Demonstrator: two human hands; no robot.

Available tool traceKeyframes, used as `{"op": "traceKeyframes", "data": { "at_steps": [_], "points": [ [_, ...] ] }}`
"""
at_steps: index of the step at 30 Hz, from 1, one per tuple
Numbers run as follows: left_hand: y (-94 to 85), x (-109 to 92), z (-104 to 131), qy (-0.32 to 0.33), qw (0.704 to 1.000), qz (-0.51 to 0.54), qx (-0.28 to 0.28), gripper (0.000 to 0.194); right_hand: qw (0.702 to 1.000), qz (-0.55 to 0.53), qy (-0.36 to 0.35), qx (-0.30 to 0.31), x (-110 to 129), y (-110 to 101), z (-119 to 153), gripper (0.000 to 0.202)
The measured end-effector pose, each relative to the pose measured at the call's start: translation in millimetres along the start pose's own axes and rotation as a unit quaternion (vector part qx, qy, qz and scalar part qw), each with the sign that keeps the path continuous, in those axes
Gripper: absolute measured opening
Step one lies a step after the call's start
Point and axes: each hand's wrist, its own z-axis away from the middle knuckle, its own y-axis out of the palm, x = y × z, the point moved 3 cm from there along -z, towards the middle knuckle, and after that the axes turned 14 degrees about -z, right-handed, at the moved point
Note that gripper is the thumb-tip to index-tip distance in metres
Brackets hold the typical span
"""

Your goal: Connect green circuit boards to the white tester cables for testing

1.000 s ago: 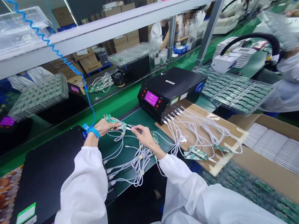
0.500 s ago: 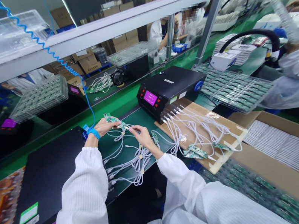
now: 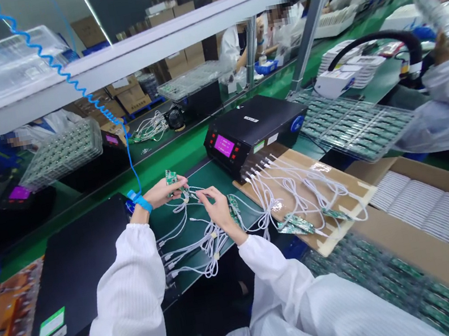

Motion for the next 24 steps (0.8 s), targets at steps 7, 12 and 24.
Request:
{"op": "traceKeyframes", "data": {
  "at_steps": [7,12,24],
  "points": [
    [0.9,1,1,-0.017,0.997,0.058,0.055,0.038,0.998,-0.058,0.003,0.006,12,3,3,0.033],
    [3.8,2,1,-0.03,0.993,0.072,0.084,0.033,0.998,-0.061,-0.028,-0.003,25,8,-4,0.025],
    [4.9,7,-1,-0.007,0.994,0.055,0.09,0.044,0.999,-0.045,-0.03,-0.002,29,16,-10,0.02]
  ]
}}
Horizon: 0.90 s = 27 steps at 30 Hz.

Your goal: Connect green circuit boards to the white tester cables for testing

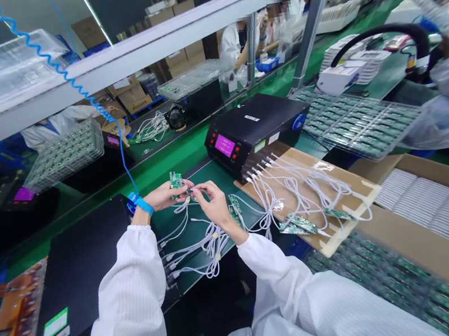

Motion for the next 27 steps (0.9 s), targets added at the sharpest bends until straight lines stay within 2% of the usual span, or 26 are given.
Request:
{"op": "traceKeyframes", "data": {
  "at_steps": [8,17,27],
  "points": [
    [4.7,-4,-1,0.021,1.0,-0.014,0.012,0.044,1.0,0.009,-0.002,-0.001,-1,-2,-1,0.025],
    [14.6,-7,-5,0.038,0.999,-0.024,-0.004,0.048,1.0,0.013,-0.023,-0.014,5,-2,-3,0.024],
    [16.2,-8,-7,0.053,0.998,-0.032,-0.008,0.052,0.999,0.028,-0.028,-0.02,10,2,-2,0.025]
  ]
}}
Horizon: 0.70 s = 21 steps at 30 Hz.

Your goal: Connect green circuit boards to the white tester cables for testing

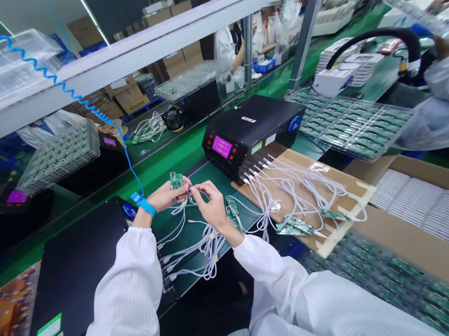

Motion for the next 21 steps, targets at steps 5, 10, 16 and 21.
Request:
{"op": "traceKeyframes", "data": {
  "at_steps": [5,10,16,21],
  "points": [
    [2.8,3,-4,0.007,1.0,-0.01,0.008,0.054,1.0,0.014,-0.023,-0.01,3,0,3,0.024],
    [2.9,9,-11,0.015,1.0,-0.015,0.009,0.053,0.998,0.027,-0.043,-0.029,5,-2,7,0.023],
    [-4.2,7,-2,0.001,0.999,-0.033,0.007,0.054,0.998,0.019,-0.004,0.061,6,-23,-11,0.027],
    [-7.7,7,1,-0.026,0.997,-0.07,-0.004,0.057,0.979,0.081,0.08,0.171,-18,-33,-36,0.025]
  ]
}}
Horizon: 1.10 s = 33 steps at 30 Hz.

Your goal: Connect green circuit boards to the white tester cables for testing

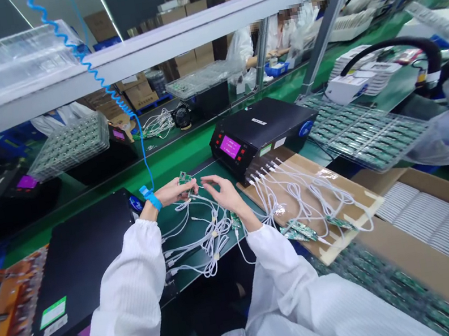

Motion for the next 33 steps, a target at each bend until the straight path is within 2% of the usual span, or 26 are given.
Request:
{"op": "traceKeyframes", "data": {
  "at_steps": [3,5,8,12,14,17,20,23,25,27,30,33],
  "points": [
    [-3.6,4,0,-0.017,1.0,-0.015,-0.019,0.057,0.989,0.057,0.015,0.138,-10,11,-12,0.022],
    [-9.1,7,0,-0.023,0.998,-0.013,-0.05,0.059,0.98,0.093,0.029,0.173,-14,19,-19,0.014],
    [-23.3,10,-2,-0.016,0.988,0.012,-0.155,0.055,0.967,0.18,0.043,0.173,-17,28,-27,0.009],
    [-43.8,14,-7,-0.006,0.941,0.065,-0.331,0.044,0.921,0.339,0.108,0.156,-28,38,-34,0.017],
    [-48.5,16,-9,-0.02,0.924,0.088,-0.372,0.039,0.9,0.383,0.147,0.146,-36,44,-36,0.021],
    [-49.8,20,-12,-0.053,0.914,0.11,-0.387,0.031,0.881,0.414,0.179,0.143,-43,51,-38,0.023],
    [-49.6,23,-13,-0.086,0.909,0.115,-0.391,0.018,0.87,0.434,0.179,0.148,-34,49,-30,0.023],
    [-49.6,27,-13,-0.11,0.904,0.112,-0.397,0.013,0.857,0.472,0.171,0.118,-10,32,-9,0.024],
    [-48.7,29,-14,-0.117,0.904,0.108,-0.396,0.013,0.837,0.504,0.195,0.089,7,17,10,0.025],
    [-47.1,29,-15,-0.117,0.907,0.101,-0.391,0.012,0.816,0.523,0.229,0.086,16,7,28,0.025],
    [-45.2,27,-14,-0.108,0.913,0.09,-0.382,0.007,0.803,0.529,0.256,0.102,15,3,45,0.023],
    [-45.5,25,-13,-0.095,0.917,0.075,-0.381,0.007,0.799,0.535,0.26,0.091,6,4,50,0.02]
  ]
}}
